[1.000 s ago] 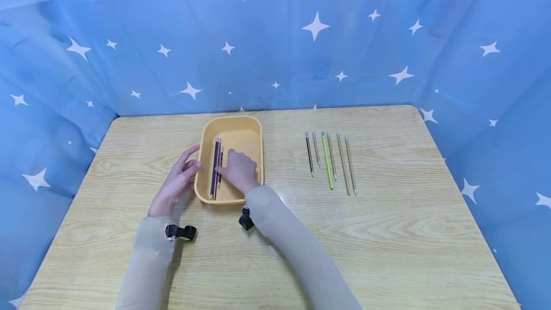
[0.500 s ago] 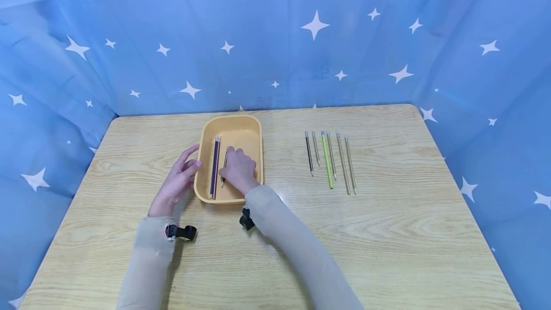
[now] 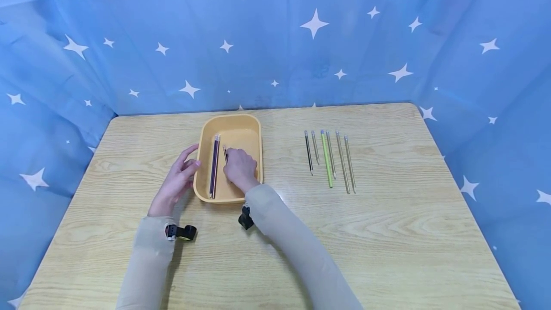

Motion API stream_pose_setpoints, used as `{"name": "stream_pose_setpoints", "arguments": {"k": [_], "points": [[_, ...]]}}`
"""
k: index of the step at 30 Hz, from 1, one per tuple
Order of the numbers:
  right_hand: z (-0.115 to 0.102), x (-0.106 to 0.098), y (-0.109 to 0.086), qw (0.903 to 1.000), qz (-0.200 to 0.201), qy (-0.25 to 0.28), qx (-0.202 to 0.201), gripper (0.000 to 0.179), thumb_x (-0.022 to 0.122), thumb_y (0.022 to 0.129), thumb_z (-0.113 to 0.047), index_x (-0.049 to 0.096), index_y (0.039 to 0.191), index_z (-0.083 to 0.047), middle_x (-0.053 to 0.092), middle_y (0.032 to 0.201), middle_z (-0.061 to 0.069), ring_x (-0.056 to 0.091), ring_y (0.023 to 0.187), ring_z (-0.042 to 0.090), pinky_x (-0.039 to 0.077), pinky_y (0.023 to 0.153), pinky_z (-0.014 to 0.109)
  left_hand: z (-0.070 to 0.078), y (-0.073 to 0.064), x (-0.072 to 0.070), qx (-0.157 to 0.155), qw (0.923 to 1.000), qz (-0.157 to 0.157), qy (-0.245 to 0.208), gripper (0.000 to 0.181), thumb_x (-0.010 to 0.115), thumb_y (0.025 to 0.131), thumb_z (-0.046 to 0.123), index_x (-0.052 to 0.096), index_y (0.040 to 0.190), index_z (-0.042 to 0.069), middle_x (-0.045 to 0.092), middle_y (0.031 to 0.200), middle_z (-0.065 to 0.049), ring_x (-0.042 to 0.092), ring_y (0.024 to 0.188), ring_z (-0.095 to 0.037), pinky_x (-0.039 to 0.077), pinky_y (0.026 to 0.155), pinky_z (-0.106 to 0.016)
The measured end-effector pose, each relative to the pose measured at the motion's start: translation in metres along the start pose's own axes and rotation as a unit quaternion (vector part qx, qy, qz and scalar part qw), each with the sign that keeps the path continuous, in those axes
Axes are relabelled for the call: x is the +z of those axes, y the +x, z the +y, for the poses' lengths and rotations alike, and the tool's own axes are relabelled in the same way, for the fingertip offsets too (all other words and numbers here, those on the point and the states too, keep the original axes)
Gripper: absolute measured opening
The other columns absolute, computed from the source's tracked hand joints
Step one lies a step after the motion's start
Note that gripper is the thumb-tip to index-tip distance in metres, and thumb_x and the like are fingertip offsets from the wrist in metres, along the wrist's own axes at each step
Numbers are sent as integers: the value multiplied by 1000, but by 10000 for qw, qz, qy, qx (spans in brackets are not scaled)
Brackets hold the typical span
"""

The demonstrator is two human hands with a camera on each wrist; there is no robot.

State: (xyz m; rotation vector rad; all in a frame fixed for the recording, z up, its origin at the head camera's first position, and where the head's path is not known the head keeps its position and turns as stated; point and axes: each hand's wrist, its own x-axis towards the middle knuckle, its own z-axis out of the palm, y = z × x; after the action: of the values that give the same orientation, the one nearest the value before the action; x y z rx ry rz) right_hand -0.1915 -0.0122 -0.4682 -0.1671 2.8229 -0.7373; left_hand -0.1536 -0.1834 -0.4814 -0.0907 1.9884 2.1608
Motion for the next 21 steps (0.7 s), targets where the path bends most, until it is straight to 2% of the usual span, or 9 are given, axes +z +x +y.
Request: {"name": "stream_pose_setpoints", "arguments": {"k": [4,12,21], "points": [[1,0,0,9999,86,28,90,41,64,77,-21,60,117,-24,63,104,0,57,72,21,42,50,33,-1,0,0,7,10000,2,3,51,49,91,9,32,137,24,48,94,-13,54,73,-19,52,50,-34],[2,3,0,9993,302,-187,-75,41,72,73,-31,62,112,-21,64,102,1,59,77,23,45,56,36,-1,-1,0,3,10000,-9,-21,51,49,91,11,31,138,23,47,96,-14,53,74,-19,50,47,-29],[4,2,-1,9986,419,-294,-166,32,67,75,-23,65,107,-21,64,98,1,59,81,23,47,57,36,0,-1,0,4,10000,-55,-37,50,48,92,12,31,138,23,47,99,-18,55,76,-21,50,48,-29]]}}
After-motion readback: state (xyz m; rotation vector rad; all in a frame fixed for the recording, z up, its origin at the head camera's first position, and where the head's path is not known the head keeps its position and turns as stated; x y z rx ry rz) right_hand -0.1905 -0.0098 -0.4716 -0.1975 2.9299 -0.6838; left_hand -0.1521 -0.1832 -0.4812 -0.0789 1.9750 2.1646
